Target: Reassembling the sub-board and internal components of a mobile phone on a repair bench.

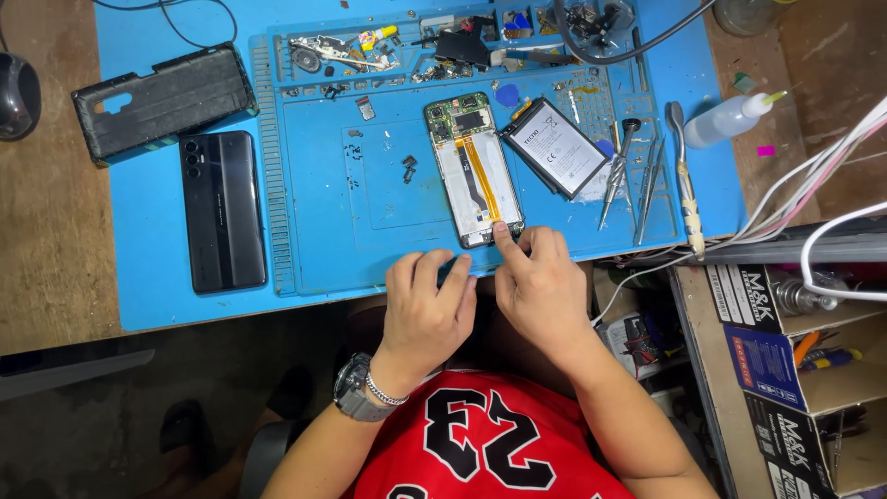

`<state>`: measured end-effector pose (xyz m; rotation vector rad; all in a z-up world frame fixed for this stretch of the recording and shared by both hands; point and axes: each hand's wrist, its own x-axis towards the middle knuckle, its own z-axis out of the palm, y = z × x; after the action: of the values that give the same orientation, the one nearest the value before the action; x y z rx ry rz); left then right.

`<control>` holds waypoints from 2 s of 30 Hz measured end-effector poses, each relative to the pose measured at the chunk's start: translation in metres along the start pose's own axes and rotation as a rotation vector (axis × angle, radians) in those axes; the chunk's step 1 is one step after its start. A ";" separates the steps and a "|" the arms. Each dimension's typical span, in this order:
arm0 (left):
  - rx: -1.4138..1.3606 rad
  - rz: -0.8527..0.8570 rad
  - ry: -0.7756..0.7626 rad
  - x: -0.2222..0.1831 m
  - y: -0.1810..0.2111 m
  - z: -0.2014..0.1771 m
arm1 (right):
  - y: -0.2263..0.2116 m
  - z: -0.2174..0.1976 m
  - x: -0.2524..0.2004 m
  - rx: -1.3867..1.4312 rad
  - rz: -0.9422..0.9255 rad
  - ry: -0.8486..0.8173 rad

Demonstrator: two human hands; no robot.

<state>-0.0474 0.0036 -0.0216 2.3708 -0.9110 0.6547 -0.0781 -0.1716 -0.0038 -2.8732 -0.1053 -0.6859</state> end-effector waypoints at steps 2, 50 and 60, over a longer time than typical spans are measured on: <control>0.076 0.005 -0.020 0.007 0.005 -0.002 | -0.001 -0.001 0.001 -0.011 -0.004 0.002; 0.274 0.117 -0.157 0.021 0.018 0.007 | 0.088 -0.038 -0.001 0.211 0.272 0.210; 0.248 0.081 -0.125 0.017 0.022 0.011 | 0.117 -0.031 0.059 0.059 0.600 -0.267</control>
<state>-0.0494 -0.0251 -0.0135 2.6306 -1.0356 0.6923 -0.0262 -0.2909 0.0315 -2.6969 0.6575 -0.1797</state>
